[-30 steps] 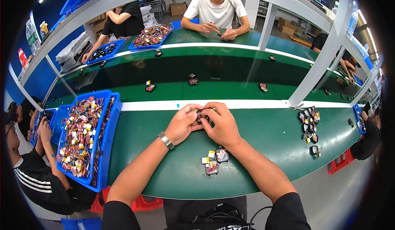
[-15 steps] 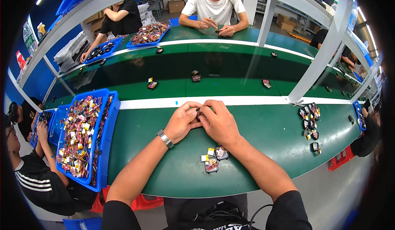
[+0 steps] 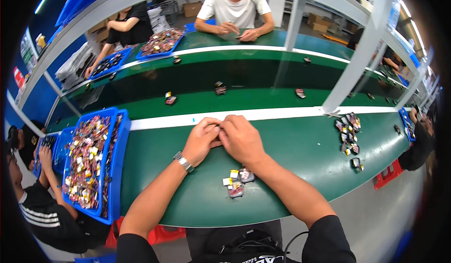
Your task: Assembling small electronic components on a factory production line.
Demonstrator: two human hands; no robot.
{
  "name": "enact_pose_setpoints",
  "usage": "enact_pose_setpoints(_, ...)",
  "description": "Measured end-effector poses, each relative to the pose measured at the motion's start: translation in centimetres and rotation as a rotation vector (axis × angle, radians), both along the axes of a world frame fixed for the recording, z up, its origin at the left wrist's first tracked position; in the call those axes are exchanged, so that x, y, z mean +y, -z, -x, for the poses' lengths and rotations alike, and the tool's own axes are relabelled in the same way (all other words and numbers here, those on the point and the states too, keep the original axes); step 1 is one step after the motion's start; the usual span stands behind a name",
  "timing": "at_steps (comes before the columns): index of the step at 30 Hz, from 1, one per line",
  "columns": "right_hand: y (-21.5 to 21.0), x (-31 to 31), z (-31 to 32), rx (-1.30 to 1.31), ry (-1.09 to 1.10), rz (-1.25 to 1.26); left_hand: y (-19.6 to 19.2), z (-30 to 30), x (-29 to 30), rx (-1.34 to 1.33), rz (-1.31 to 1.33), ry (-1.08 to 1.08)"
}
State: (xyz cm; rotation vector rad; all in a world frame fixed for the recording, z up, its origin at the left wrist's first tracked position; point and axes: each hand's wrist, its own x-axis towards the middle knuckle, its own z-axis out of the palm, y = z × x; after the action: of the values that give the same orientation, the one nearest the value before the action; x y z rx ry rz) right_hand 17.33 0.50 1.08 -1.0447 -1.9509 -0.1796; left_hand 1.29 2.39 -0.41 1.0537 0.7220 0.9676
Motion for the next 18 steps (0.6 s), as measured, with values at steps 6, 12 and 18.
enact_pose_setpoints(6, 0.5, 0.3, -0.9, 0.252, -0.109, 0.226, 0.6, -0.6, -0.1, 0.103, -0.083, -0.125)
enact_pose_setpoints(12, 1.1, 0.0, -0.7, 0.512, -0.140, 0.466, 1.7, 0.0, 0.1, 0.210, -0.192, -0.136)
enact_pose_setpoints(18, 0.4, -0.6, -0.5, 0.568, -0.145, 0.555, 1.5, -0.6, 0.0, 0.182, -0.218, -0.171)
